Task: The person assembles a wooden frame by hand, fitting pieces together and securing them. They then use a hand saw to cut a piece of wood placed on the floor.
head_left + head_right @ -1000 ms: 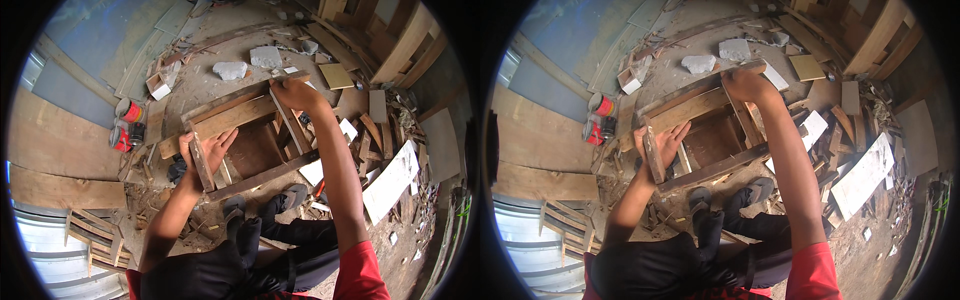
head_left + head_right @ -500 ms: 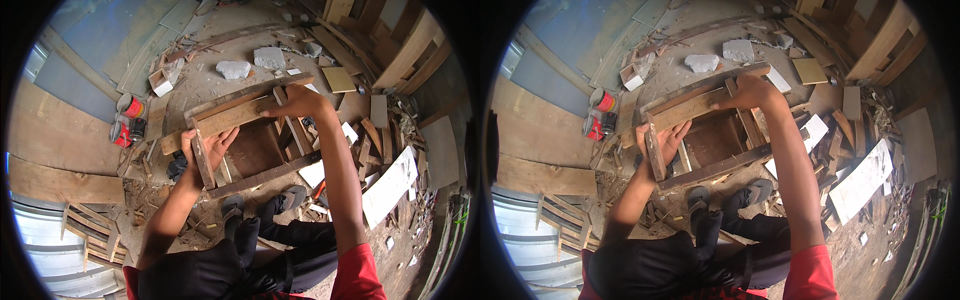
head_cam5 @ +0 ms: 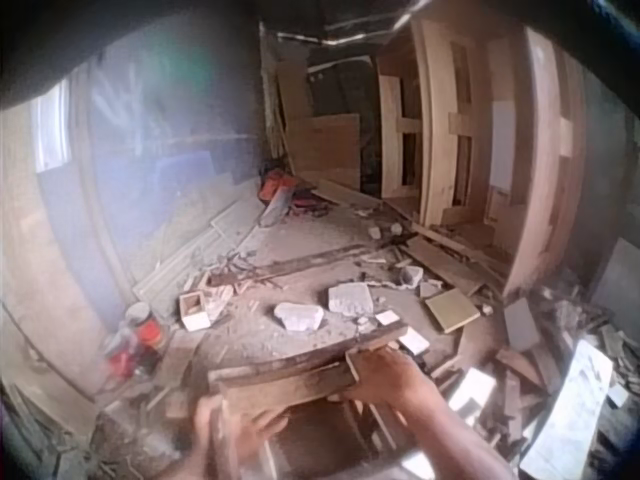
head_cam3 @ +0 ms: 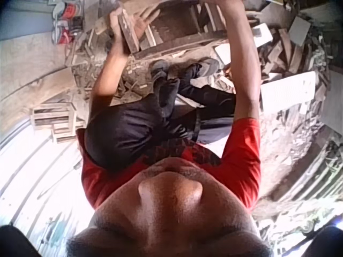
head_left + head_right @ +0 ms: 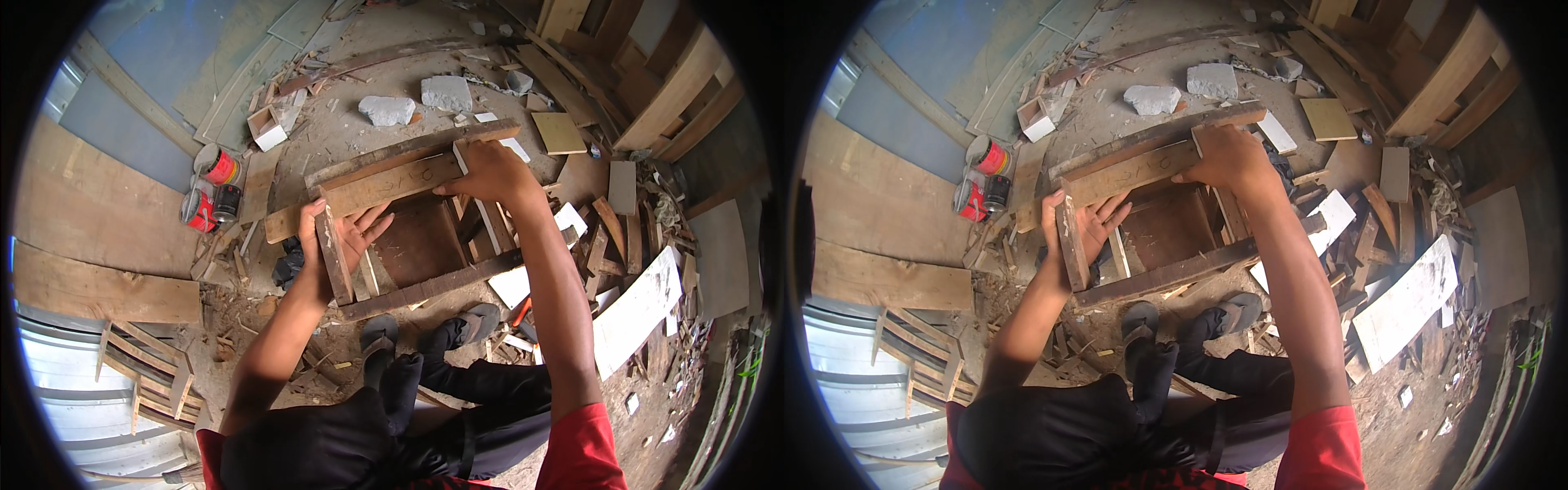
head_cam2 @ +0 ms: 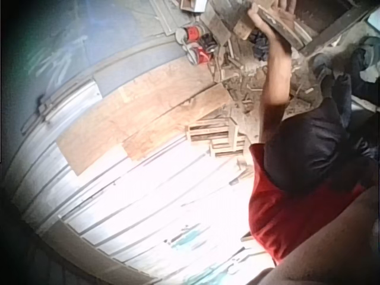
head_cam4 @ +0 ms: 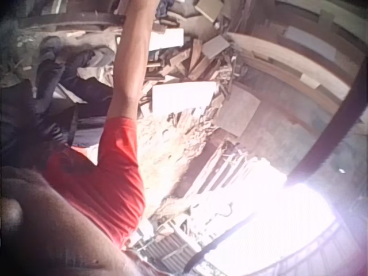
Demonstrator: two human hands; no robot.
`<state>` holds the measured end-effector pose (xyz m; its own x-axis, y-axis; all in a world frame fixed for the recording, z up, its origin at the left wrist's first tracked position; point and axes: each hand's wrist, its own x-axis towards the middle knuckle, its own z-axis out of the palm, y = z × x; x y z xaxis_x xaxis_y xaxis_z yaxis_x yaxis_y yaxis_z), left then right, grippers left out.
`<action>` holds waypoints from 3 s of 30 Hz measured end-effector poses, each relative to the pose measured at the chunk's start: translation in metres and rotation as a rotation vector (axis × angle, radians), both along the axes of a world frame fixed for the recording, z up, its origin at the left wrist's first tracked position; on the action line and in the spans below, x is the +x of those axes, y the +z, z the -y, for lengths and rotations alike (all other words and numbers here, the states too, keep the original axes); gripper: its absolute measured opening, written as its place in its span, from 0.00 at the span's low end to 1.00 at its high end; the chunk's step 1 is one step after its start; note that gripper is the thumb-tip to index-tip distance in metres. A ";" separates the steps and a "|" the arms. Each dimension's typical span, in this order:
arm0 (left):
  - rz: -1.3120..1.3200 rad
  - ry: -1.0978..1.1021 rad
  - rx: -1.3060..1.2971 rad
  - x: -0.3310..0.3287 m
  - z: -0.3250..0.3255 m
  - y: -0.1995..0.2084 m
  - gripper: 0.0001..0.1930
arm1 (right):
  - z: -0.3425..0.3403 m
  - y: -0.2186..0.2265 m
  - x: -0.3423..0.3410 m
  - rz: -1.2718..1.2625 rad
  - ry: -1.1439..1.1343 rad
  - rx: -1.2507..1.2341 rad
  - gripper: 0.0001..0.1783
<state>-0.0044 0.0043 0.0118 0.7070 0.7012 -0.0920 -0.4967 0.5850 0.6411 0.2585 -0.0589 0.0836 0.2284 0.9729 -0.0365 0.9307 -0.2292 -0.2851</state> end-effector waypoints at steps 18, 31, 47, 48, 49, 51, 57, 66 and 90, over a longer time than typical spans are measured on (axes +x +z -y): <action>-0.170 0.137 -0.201 -0.018 -0.004 0.006 0.19 | -0.004 0.002 0.003 -0.056 0.005 -0.086 0.50; -0.145 0.162 -0.186 -0.016 -0.003 0.003 0.19 | -0.011 -0.005 0.003 -0.146 -0.379 0.145 0.59; -0.204 0.179 -0.196 0.002 -0.001 0.010 0.16 | 0.008 -0.020 0.026 -0.276 -0.384 0.353 0.56; -0.230 0.184 -0.162 0.005 0.001 0.020 0.17 | 0.012 -0.022 0.029 -0.311 -0.383 0.388 0.56; -0.252 0.182 -0.110 0.008 0.000 0.027 0.21 | 0.023 -0.017 0.028 -0.386 -0.376 0.422 0.55; -0.358 0.103 0.020 0.013 -0.001 0.055 0.29 | 0.047 -0.011 0.030 -0.523 -0.498 0.361 0.55; -0.579 -0.053 0.510 0.064 0.008 0.165 0.35 | 0.123 -0.033 0.044 -0.918 -0.575 0.608 0.50; -0.916 -0.369 1.270 0.122 0.010 0.222 0.28 | 0.134 -0.099 -0.001 -1.639 -0.266 0.536 0.45; -1.019 -0.681 1.469 0.095 0.005 0.132 0.28 | 0.055 0.078 -0.046 -0.671 0.196 0.950 0.20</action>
<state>0.0909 -0.0011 0.1434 0.9248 0.2695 -0.2685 0.3794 -0.7054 0.5987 0.2126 -0.1136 0.1619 0.2830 0.6908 0.6653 0.5255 0.4686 -0.7101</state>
